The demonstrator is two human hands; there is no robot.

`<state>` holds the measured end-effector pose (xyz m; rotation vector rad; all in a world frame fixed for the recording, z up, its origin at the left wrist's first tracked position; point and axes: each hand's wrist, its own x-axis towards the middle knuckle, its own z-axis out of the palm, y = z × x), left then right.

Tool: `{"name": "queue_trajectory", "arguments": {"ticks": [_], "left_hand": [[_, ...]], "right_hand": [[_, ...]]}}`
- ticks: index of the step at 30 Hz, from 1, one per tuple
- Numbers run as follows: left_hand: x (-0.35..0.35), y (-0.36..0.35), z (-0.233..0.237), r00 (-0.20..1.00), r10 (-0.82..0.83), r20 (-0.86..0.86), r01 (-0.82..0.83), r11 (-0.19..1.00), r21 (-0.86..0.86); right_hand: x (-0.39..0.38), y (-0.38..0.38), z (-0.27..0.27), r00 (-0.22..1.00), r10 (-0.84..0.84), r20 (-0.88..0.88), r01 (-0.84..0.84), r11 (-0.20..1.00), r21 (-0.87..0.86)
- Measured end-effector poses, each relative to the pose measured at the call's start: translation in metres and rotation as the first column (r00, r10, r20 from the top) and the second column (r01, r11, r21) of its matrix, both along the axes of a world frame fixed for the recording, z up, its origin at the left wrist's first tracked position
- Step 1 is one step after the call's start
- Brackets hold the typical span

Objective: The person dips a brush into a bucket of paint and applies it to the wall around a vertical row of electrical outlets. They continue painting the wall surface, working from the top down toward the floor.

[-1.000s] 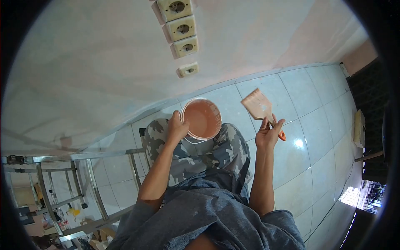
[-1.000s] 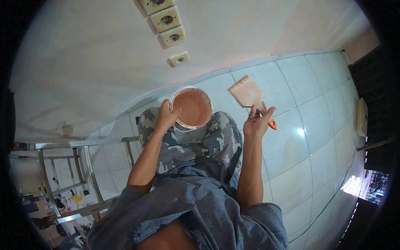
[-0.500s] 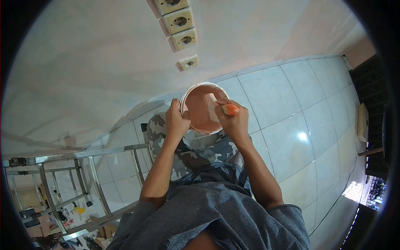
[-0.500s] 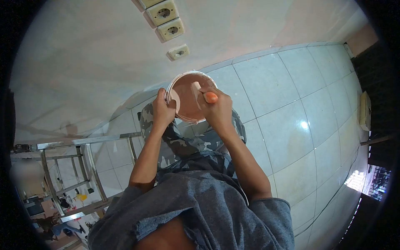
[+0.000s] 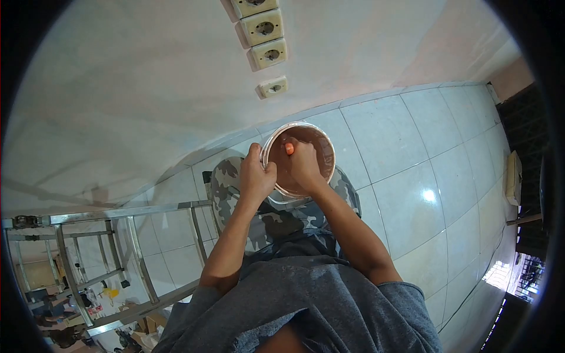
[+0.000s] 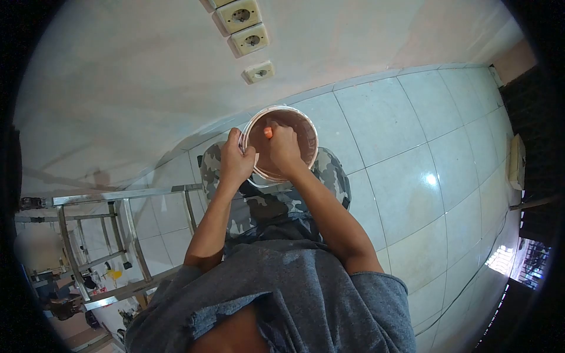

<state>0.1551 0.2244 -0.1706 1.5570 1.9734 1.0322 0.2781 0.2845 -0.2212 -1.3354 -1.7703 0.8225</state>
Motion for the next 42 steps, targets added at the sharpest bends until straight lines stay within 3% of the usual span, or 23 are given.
{"name": "queue_trajectory", "arguments": {"ticks": [2, 6, 8, 9, 11, 12, 14, 15, 17, 20, 24, 26, 27, 28, 31, 33, 34, 36, 39, 42], "left_hand": [[0.0, 0.0, -0.001, 0.999, -0.03, 0.018, 0.03, 0.999, -0.013], [0.0, -0.001, 0.0, 0.999, -0.051, 0.016, 0.05, 0.999, 0.019], [-0.005, 0.0, -0.002, 0.999, -0.027, 0.03, 0.027, 1.0, -0.013], [-0.004, 0.001, 0.005, 0.999, -0.024, 0.032, 0.024, 1.0, -0.015], [-0.002, 0.0, 0.02, 0.994, -0.031, 0.1, 0.04, 0.996, -0.085], [-0.002, 0.0, 0.018, 0.994, -0.037, 0.101, 0.046, 0.995, -0.085], [-0.003, 0.003, 0.012, 0.989, -0.01, 0.15, 0.02, 0.997, -0.07], [-0.003, 0.003, 0.01, 0.989, -0.008, 0.148, 0.019, 0.997, -0.069], [-0.003, 0.003, 0.007, 0.995, -0.039, 0.093, 0.036, 0.999, 0.032], [-0.002, 0.004, 0.017, 0.995, -0.037, 0.088, 0.045, 0.994, -0.098], [0.003, 0.007, 0.016, 0.984, -0.047, 0.17, 0.057, 0.997, -0.053], [0.0, 0.006, 0.008, 0.993, -0.067, 0.101, 0.063, 0.997, 0.039], [-0.002, 0.006, 0.009, 0.992, -0.068, 0.107, 0.068, 0.998, 0.004], [-0.003, 0.008, 0.007, 0.992, -0.067, 0.107, 0.066, 0.998, 0.012], [-0.006, 0.009, 0.004, 0.975, 0.02, 0.22, -0.01, 0.999, -0.049], [-0.007, 0.01, 0.008, 0.983, -0.002, 0.182, 0.016, 0.997, -0.074], [-0.008, 0.011, 0.009, 0.983, 0.002, 0.184, 0.013, 0.997, -0.079], [-0.008, 0.012, 0.01, 0.99, -0.001, 0.141, 0.016, 0.995, -0.103], [-0.004, 0.013, 0.01, 0.987, 0.014, 0.158, -0.016, 1.0, 0.009], [-0.008, 0.015, 0.0, 0.993, 0.02, 0.114, -0.018, 1.0, -0.018]], "right_hand": [[-0.003, -0.002, 0.002, 0.987, 0.101, 0.123, -0.094, 0.994, -0.06], [0.003, -0.001, 0.001, 0.978, 0.174, 0.116, -0.16, 0.98, -0.12], [0.008, -0.003, 0.014, 0.988, 0.096, -0.122, -0.116, 0.978, -0.176], [0.008, -0.002, 0.016, 0.988, 0.099, -0.121, -0.119, 0.977, -0.177], [0.008, -0.005, 0.017, 0.999, 0.011, -0.043, -0.011, 1.0, 0.003], [0.007, -0.006, 0.015, 0.999, 0.005, -0.042, -0.004, 1.0, 0.003], [0.005, -0.004, 0.013, 0.981, -0.001, 0.194, 0.002, 1.0, -0.007], [0.005, -0.004, 0.016, 0.981, 0.0, 0.193, 0.001, 1.0, -0.005], [0.008, -0.003, 0.023, 0.998, 0.058, 0.019, -0.056, 0.995, -0.079], [0.011, -0.007, 0.031, 0.999, 0.039, 0.009, -0.038, 0.997, -0.073], [0.016, -0.009, 0.032, 0.992, 0.062, 0.106, -0.063, 0.998, 0.004], [0.02, -0.016, 0.042, 1.0, 0.008, 0.003, -0.008, 1.0, 0.025], [0.024, -0.02, 0.047, 0.993, -0.026, -0.119, 0.027, 1.0, 0.006], [0.03, -0.021, 0.05, 0.993, -0.022, -0.118, 0.024, 1.0, 0.013], [0.051, -0.028, 0.058, 0.963, -0.14, -0.231, 0.133, 0.99, -0.044], [0.068, -0.033, 0.071, 0.829, -0.263, -0.493, 0.088, 0.933, -0.349], [0.074, -0.035, 0.072, 0.831, -0.263, -0.49, 0.086, 0.931, -0.355], [0.086, -0.036, 0.074, 0.666, -0.339, -0.664, 0.056, 0.911, -0.409], [0.099, -0.038, 0.069, 0.611, -0.388, -0.69, 0.058, 0.891, -0.45], [0.11, -0.044, 0.048, 0.529, -0.435, -0.729, 0.069, 0.878, -0.473]]}}
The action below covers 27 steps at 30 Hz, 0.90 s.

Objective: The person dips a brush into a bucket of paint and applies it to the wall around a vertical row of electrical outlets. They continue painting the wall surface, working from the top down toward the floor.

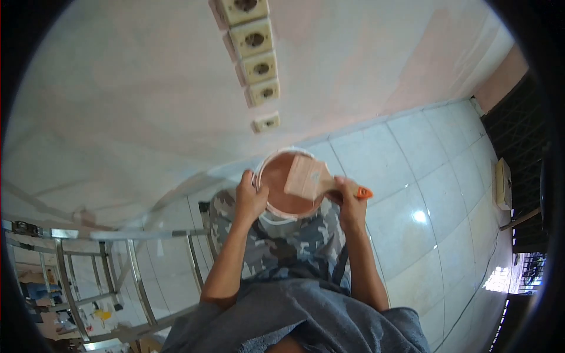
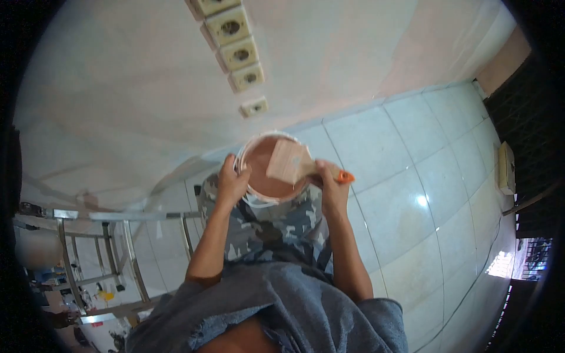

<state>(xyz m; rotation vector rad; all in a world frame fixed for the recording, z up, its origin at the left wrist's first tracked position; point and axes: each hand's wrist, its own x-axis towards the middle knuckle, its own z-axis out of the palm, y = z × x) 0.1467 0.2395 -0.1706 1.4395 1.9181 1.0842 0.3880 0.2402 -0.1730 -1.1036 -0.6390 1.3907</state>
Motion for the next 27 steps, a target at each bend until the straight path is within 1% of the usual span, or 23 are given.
{"name": "queue_trajectory", "arguments": {"ticks": [1, 2, 3, 4, 5, 6, 7, 8, 10, 11, 13, 14, 16, 19, 23, 25, 27], "left_hand": [[0.0, -0.001, 0.0, 1.0, 0.009, 0.006, -0.009, 1.0, 0.014], [-0.012, 0.004, -0.041, 0.998, 0.005, 0.07, -0.01, 0.997, 0.074], [-0.007, 0.0, -0.02, 0.997, 0.019, 0.07, -0.021, 1.0, 0.021], [-0.004, -0.001, -0.011, 0.999, 0.03, 0.025, -0.03, 0.999, 0.01], [-0.003, -0.001, -0.012, 0.998, 0.042, 0.037, -0.044, 0.997, 0.06], [-0.004, 0.0, -0.012, 0.998, 0.036, 0.052, -0.04, 0.996, 0.074], [-0.006, 0.002, -0.018, 0.993, 0.04, 0.109, -0.045, 0.998, 0.041], [-0.008, 0.005, -0.024, 0.985, 0.047, 0.165, -0.048, 0.999, -0.003], [-0.003, 0.007, -0.012, 0.989, 0.084, 0.119, -0.082, 0.996, -0.02], [-0.003, 0.009, -0.01, 0.991, 0.072, 0.115, -0.074, 0.997, 0.007], [-0.003, 0.01, -0.01, 0.972, 0.066, 0.225, -0.043, 0.994, -0.103], [-0.003, 0.011, -0.01, 0.973, 0.061, 0.222, -0.042, 0.995, -0.09], [0.0, 0.009, -0.007, 0.968, 0.053, 0.245, -0.049, 0.999, -0.022], [0.005, 0.009, 0.001, 0.965, 0.075, 0.251, -0.077, 0.997, -0.001], [0.003, 0.01, 0.005, 0.966, 0.061, 0.253, -0.055, 0.998, -0.03], [0.004, 0.009, 0.008, 0.953, 0.057, 0.297, -0.056, 0.998, -0.012], [0.003, 0.011, 0.005, 0.954, 0.064, 0.293, -0.063, 0.998, -0.014]], "right_hand": [[0.003, 0.001, -0.011, 1.0, -0.013, -0.024, 0.013, 1.0, 0.014], [0.003, 0.0, -0.022, 0.998, -0.049, -0.038, 0.049, 0.999, 0.011], [0.005, 0.001, -0.028, 0.998, -0.04, -0.05, 0.04, 0.999, 0.006], [0.004, 0.001, -0.032, 0.995, -0.048, -0.084, 0.048, 0.999, -0.002], [0.002, 0.0, -0.026, 0.991, -0.048, -0.125, 0.05, 0.999, 0.013], [0.0, 0.002, -0.02, 0.987, -0.064, -0.148, 0.064, 0.998, -0.007], [-0.001, 0.003, -0.015, 0.987, -0.076, -0.14, 0.075, 0.997, -0.014], [-0.004, 0.005, -0.007, 0.977, -0.104, -0.188, 0.102, 0.995, -0.018], [-0.007, 0.012, -0.006, 0.959, -0.122, -0.257, 0.124, 0.992, -0.007], [-0.007, 0.015, -0.004, 0.956, -0.123, -0.266, 0.133, 0.991, 0.019], [-0.007, 0.017, -0.001, 0.949, -0.102, -0.297, 0.111, 0.994, 0.015], [-0.007, 0.017, 0.002, 0.948, -0.1, -0.302, 0.113, 0.993, 0.027], [-0.005, 0.016, 0.005, 0.961, -0.041, -0.273, 0.059, 0.997, 0.056], [-0.005, 0.015, 0.008, 0.956, -0.012, -0.292, 0.037, 0.996, 0.078], [-0.008, 0.013, 0.008, 0.948, -0.037, -0.317, 0.064, 0.995, 0.075], [-0.008, 0.012, 0.01, 0.953, -0.057, -0.298, 0.071, 0.997, 0.037], [-0.007, 0.014, 0.007, 0.955, -0.057, -0.291, 0.073, 0.996, 0.043]]}}
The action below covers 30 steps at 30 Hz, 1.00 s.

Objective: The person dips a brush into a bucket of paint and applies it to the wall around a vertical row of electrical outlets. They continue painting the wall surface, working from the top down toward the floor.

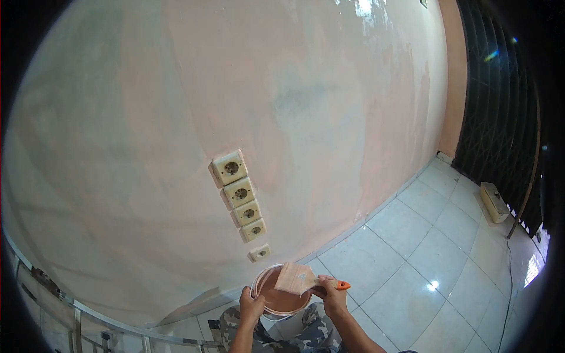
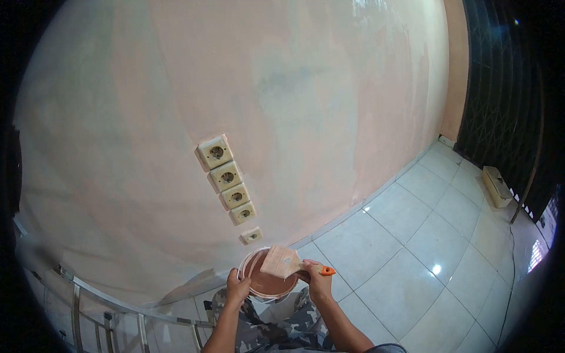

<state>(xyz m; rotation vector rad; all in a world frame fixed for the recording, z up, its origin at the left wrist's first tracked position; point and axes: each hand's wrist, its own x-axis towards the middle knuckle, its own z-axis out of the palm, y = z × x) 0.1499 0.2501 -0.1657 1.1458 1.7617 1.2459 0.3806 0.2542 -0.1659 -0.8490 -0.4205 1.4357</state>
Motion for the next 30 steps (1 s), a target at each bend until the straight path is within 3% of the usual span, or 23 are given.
{"name": "queue_trajectory", "arguments": {"ticks": [11, 15, 17, 19, 30], "left_hand": [[0.001, -0.001, -0.005, 1.0, 0.025, 0.013, -0.025, 1.0, 0.015], [-0.006, 0.002, -0.014, 0.999, -0.035, 0.003, 0.035, 0.999, -0.016], [-0.005, 0.004, -0.024, 1.0, 0.017, -0.006, -0.017, 0.999, 0.029], [0.001, -0.001, 0.002, 0.999, -0.038, -0.008, 0.038, 0.999, -0.031], [0.005, 0.006, -0.005, 0.998, -0.018, 0.053, 0.021, 0.999, -0.045]], "right_hand": [[-0.001, -0.001, -0.005, 0.997, -0.025, -0.068, 0.026, 1.0, 0.01], [0.001, -0.002, -0.004, 0.997, -0.034, -0.071, 0.033, 0.999, -0.017], [0.0, 0.0, -0.003, 0.997, -0.041, -0.064, 0.041, 0.999, 0.007], [0.001, 0.0, 0.0, 0.996, -0.04, -0.085, 0.042, 0.999, 0.02], [0.001, 0.001, 0.008, 0.992, -0.07, -0.105, 0.075, 0.996, 0.041]]}}
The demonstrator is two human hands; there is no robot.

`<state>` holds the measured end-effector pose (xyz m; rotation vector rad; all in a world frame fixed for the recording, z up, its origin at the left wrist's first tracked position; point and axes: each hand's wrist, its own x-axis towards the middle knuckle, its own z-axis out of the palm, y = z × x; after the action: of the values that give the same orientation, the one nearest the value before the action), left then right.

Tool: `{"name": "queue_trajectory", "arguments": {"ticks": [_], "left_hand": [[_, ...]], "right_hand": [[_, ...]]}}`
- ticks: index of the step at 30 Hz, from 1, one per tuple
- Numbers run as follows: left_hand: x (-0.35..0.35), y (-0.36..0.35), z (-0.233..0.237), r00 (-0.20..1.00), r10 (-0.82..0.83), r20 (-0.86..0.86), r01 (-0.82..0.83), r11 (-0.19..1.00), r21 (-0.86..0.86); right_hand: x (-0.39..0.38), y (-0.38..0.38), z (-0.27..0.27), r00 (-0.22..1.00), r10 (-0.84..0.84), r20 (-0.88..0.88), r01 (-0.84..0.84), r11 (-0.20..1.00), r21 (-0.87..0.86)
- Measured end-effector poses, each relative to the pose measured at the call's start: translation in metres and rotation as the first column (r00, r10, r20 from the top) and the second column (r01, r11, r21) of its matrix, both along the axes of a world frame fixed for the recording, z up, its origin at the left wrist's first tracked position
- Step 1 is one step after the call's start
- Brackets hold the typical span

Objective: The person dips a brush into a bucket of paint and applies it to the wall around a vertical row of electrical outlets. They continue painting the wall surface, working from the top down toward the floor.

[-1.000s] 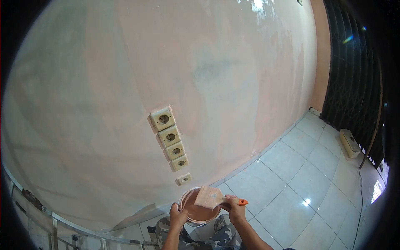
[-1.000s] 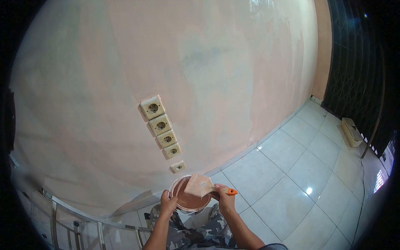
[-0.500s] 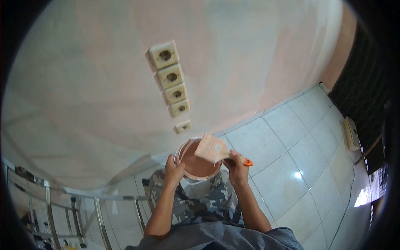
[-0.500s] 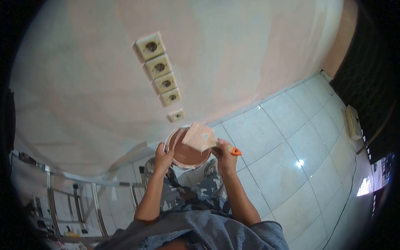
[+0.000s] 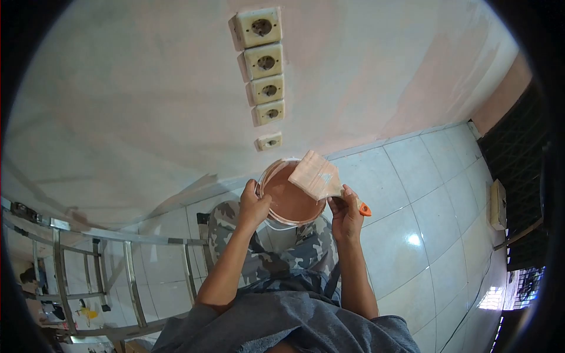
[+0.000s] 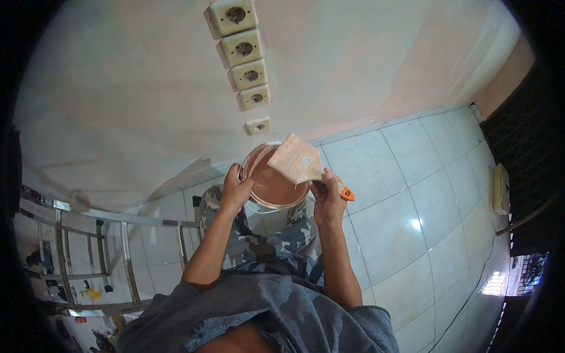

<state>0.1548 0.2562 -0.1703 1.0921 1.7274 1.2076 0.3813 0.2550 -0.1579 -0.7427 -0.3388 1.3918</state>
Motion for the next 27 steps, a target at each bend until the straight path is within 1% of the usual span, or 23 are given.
{"name": "queue_trajectory", "arguments": {"ticks": [2, 3, 5, 7, 9, 10, 11, 12, 13, 14, 15, 16, 17, 18, 19, 20, 21, 22, 23, 24, 25, 27], "left_hand": [[0.004, 0.003, 0.003, 0.998, 0.003, -0.063, -0.002, 1.0, 0.009], [0.006, 0.005, 0.006, 0.998, -0.012, -0.064, 0.014, 1.0, 0.028], [0.009, 0.007, 0.008, 0.999, 0.001, -0.043, -0.001, 1.0, -0.002], [0.007, 0.007, 0.006, 0.999, -0.022, -0.023, 0.023, 0.999, 0.038], [0.004, 0.007, 0.01, 0.997, -0.041, 0.06, 0.047, 0.994, -0.099], [0.004, 0.006, 0.012, 0.996, -0.06, 0.06, 0.066, 0.994, -0.091], [0.004, 0.004, 0.014, 0.998, -0.049, 0.045, 0.051, 0.998, -0.045], [0.003, 0.003, 0.014, 0.999, -0.035, 0.03, 0.035, 0.999, 0.002], [0.002, 0.002, 0.011, 0.999, -0.046, 0.029, 0.046, 0.999, 0.011], [-0.001, 0.001, 0.007, 1.0, -0.022, -0.007, 0.022, 1.0, -0.003], [-0.004, 0.0, 0.004, 0.999, 0.005, -0.042, -0.006, 1.0, -0.013], [-0.007, -0.001, 0.003, 0.997, 0.006, -0.083, -0.008, 1.0, -0.019], [-0.011, -0.001, -0.002, 0.997, 0.004, -0.084, -0.004, 1.0, -0.006], [-0.017, 0.001, -0.011, 0.989, 0.019, -0.145, -0.022, 1.0, -0.014], [-0.02, 0.002, -0.013, 0.978, 0.035, -0.204, -0.04, 0.999, -0.022], [-0.022, 0.001, -0.016, 0.997, 0.044, -0.067, -0.045, 0.999, -0.011], [-0.027, 0.002, -0.02, 0.997, 0.041, -0.064, -0.042, 0.999, -0.008], [-0.032, 0.004, -0.027, 0.996, 0.044, -0.077, -0.047, 0.998, -0.042], [-0.035, 0.004, -0.031, 0.995, 0.047, -0.092, -0.054, 0.995, -0.081], [-0.014, -0.003, 0.015, 0.99, 0.086, -0.113, -0.104, 0.981, -0.163], [-0.018, -0.003, 0.006, 0.99, 0.08, -0.119, -0.1, 0.98, -0.17], [-0.028, 0.001, -0.02, 0.994, 0.058, -0.092, -0.061, 0.998, -0.029]], "right_hand": [[0.002, 0.007, 0.002, 1.0, -0.018, -0.016, 0.018, 1.0, 0.025], [0.003, 0.012, 0.005, 0.999, -0.033, -0.008, 0.033, 0.999, 0.03], [0.008, 0.024, 0.014, 0.997, -0.072, -0.002, 0.072, 0.996, 0.043], [0.012, 0.05, 0.032, 0.99, -0.14, -0.021, 0.141, 0.985, 0.096], [0.015, 0.081, 0.05, 0.981, -0.195, -0.01, 0.195, 0.97, 0.144], [0.015, 0.098, 0.06, 0.967, -0.252, -0.026, 0.252, 0.948, 0.193], [0.016, 0.113, 0.069, 0.952, -0.304, -0.044, 0.305, 0.922, 0.239], [0.016, 0.129, 0.077, 0.948, -0.316, -0.047, 0.318, 0.916, 0.245], [0.017, 0.146, 0.085, 0.933, -0.36, -0.017, 0.353, 0.901, 0.252], [0.017, 0.161, 0.093, 0.916, -0.402, 0.009, 0.385, 0.885, 0.262], [0.018, 0.174, 0.103, 0.913, -0.407, 0.001, 0.392, 0.878, 0.274], [0.018, 0.186, 0.114, 0.903, -0.428, 0.048, 0.4, 0.875, 0.272], [0.018, 0.198, 0.124, 0.89, -0.447, 0.096, 0.409, 0.872, 0.269], [0.017, 0.21, 0.138, 0.871, -0.48, 0.107, 0.434, 0.853, 0.29], [0.02, 0.219, 0.156, 0.868, -0.476, 0.141, 0.407, 0.845, 0.348], [0.023, 0.229, 0.175, 0.863, -0.472, 0.177, 0.374, 0.836, 0.402], [0.024, 0.239, 0.199, 0.832, -0.536, 0.142, 0.425, 0.782, 0.457], [0.024, 0.246, 0.227, 0.798, -0.593, 0.104, 0.471, 0.723, 0.506], [0.021, 0.246, 0.265, 0.835, -0.55, -0.025, 0.475, 0.697, 0.537], [0.021, 0.25, 0.296, 0.835, -0.541, -0.095, 0.477, 0.628, 0.615], [0.023, 0.253, 0.322, 0.834, -0.527, -0.167, 0.483, 0.548, 0.683], [0.023, 0.242, 0.367, 0.781, -0.603, -0.163, 0.511, 0.467, 0.722]]}}
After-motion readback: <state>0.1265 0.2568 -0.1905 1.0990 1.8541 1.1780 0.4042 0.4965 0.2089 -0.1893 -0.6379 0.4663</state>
